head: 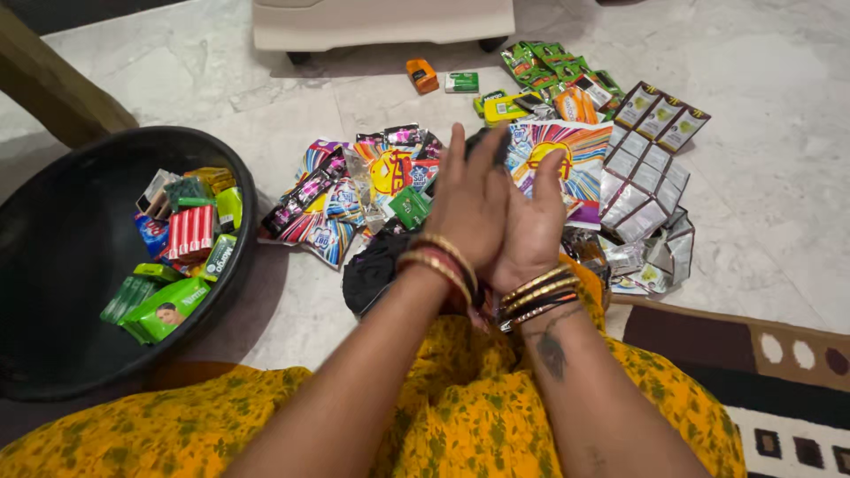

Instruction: The person sits on the floor and sorts various snack packets and small boxes from a pile into a black bowl. They pick up items one by one, wipe them with a black cloth, and place them into the bowl.

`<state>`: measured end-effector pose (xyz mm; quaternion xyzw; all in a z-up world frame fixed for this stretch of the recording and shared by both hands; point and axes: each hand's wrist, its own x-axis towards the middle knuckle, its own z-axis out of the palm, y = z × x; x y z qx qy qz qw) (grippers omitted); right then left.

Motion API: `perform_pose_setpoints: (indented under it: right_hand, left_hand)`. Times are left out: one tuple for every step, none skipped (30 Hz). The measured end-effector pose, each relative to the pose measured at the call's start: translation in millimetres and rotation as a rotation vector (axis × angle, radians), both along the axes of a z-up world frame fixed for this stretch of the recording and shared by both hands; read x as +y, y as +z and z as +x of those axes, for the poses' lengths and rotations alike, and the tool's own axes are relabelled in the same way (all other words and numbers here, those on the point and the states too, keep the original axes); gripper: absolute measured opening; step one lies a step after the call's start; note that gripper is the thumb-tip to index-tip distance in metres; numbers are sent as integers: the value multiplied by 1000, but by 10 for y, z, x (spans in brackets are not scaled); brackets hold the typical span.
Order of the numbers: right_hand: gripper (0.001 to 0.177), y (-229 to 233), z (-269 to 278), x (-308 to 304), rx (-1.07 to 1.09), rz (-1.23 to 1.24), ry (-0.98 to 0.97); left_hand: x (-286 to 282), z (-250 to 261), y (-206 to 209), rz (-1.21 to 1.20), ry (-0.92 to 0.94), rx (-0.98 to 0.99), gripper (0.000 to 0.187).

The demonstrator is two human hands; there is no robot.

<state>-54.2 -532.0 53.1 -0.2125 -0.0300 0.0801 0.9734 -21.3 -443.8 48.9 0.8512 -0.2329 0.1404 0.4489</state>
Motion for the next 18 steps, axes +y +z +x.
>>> perform_pose_setpoints:
  right_hand:
    - [95, -45, 49, -71, -12, -93, -80]
    - [93, -80, 102, -147, -24, -186, -161]
    - [92, -111, 136, -188, -34, -279, -239]
    - [91, -133, 143, -189, -25, -235, -207]
    - [91, -136, 132, -162, -16, -192, -171]
    - [90, -115, 110, -121, -7, -148, -136]
    - [91, -75, 75, -62, -39, -81, -57]
    - [91, -24, 28, 4, -71, -14, 21]
    - [92, 36, -11, 65, -104, 56, 99]
    - [86, 96, -40, 107, -88, 35, 83]
    - [81, 149, -63, 130, -72, 12, 65]
    - [76, 182, -75, 152, -56, -11, 46]
    - [66, 193, -80, 176, -37, -39, 17]
    - [56, 185, -74, 202, -19, -66, -13]
    - [47, 161, -74, 217, 2, -93, -44]
    - [45, 127, -70, 224, -3, -97, -30]
    - [43, 88, -51, 231, -10, -100, -15]
    - [41, 41, -35, 226, -16, -103, 0]
  left_hand:
    - [-28, -132, -5, 3, -5, -22, 57]
    - [-45, -220, 10, 6, -11, -44, 61]
    - [-44, -264, 38, -24, -6, -1, 60]
    - [-39, -298, 68, -53, -2, 42, 60]
    - [-31, -319, 97, -83, 6, 85, 59]
    - [-35, -305, 134, -84, 50, 82, 58]
    - [-44, -263, 178, -83, 96, 81, 57]
    - [-47, -221, 220, -83, 141, 79, 55]
    - [-38, -176, 259, -60, 197, 157, 51]
    - [-29, -127, 290, -38, 252, 235, 48]
    - [-24, -85, 305, -18, 306, 313, 44]
    - [-8, -51, 295, -34, 319, 293, 41]
    - [4, -18, 263, -51, 330, 276, 37]
    - [19, 25, 218, -68, 341, 259, 34]
    - [37, 81, 168, -54, 362, 192, 30]
    - [61, 145, 122, -40, 382, 125, 27]
    - [90, 191, 77, -27, 403, 57, 26]
    - [138, 213, 36, -85, 400, 60, 25]
